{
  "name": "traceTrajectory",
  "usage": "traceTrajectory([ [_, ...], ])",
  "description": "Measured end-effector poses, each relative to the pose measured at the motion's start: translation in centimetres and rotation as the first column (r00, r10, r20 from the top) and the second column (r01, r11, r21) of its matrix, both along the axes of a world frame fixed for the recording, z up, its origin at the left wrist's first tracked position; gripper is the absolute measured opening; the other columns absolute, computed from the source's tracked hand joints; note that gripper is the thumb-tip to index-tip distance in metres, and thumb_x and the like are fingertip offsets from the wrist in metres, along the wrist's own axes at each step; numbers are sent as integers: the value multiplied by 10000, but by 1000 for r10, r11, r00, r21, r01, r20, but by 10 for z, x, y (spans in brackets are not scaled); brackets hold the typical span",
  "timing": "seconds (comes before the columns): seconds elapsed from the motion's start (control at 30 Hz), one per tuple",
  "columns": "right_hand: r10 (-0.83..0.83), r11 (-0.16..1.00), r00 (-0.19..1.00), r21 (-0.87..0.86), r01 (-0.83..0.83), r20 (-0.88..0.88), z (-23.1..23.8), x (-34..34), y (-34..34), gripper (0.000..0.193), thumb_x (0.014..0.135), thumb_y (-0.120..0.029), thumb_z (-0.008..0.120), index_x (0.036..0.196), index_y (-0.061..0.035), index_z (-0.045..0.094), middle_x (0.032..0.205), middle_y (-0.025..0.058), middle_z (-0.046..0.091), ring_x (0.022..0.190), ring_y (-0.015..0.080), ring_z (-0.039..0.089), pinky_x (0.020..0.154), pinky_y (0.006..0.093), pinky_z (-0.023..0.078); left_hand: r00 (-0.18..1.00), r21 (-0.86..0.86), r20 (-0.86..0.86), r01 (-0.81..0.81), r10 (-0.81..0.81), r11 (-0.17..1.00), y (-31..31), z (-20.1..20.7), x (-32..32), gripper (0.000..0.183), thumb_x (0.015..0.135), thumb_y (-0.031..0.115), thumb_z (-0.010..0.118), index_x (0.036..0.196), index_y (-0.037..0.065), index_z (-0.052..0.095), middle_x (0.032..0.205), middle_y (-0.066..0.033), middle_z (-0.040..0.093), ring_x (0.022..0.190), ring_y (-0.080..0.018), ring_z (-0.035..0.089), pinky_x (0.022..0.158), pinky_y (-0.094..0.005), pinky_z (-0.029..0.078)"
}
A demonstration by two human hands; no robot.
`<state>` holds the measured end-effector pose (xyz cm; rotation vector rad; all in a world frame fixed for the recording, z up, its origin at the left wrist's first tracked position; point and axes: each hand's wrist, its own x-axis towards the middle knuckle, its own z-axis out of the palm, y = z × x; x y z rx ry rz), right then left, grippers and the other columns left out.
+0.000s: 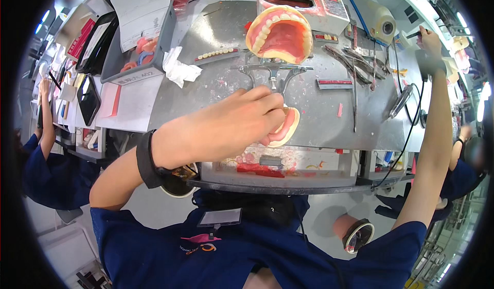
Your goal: Adjusting the fit of a set of dentures on a dental model using a drill and manual tools.
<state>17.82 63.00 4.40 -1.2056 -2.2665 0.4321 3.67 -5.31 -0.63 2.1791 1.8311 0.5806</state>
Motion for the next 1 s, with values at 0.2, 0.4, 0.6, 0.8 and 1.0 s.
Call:
traceTrajectory([
  [0.2,-42,987,999,155,36,33,3,-4,5,571,977,-559,576,905,-11,719,734,43,698,609,136,689,546,271,541,998,33,58,-24,22,999,-3,-4,1,387,665,-91,675,1008,23,537,1096,-117,534,1091,-357,506,939,-402,462],
  [0.4,111,988,986,90,-122,122,19,-11,3,586,988,-557,557,926,3,718,689,47,697,636,162,710,554,315,529,973,34,231,-18,10,999,-3,-7,0,405,636,-131,654,995,24,550,1036,-114,540,1067,-350,505,932,-386,463],
  [0.6,24,938,983,343,40,-182,9,-10,6,566,1003,-509,480,813,-45,742,692,17,748,660,166,733,666,329,539,991,-73,132,3,7,997,0,3,-4,340,637,-118,638,921,25,517,925,-92,532,989,-335,503,917,-377,439],
  [0.8,-120,910,969,415,20,217,-4,-1,-11,645,944,-613,549,725,-44,762,696,39,756,665,165,733,647,323,555,989,-128,119,103,-88,986,15,20,-4,308,692,-64,668,951,24,525,982,-106,545,1022,-343,509,921,-391,442],
  [1.0,-20,992,982,116,42,-187,4,0,-44,471,952,-461,654,770,-40,762,644,55,735,575,138,727,669,248,555,998,-40,-47,-32,30,999,3,19,10,325,730,-52,667,1015,29,534,1049,-103,561,1098,-329,527,927,-389,457],
])
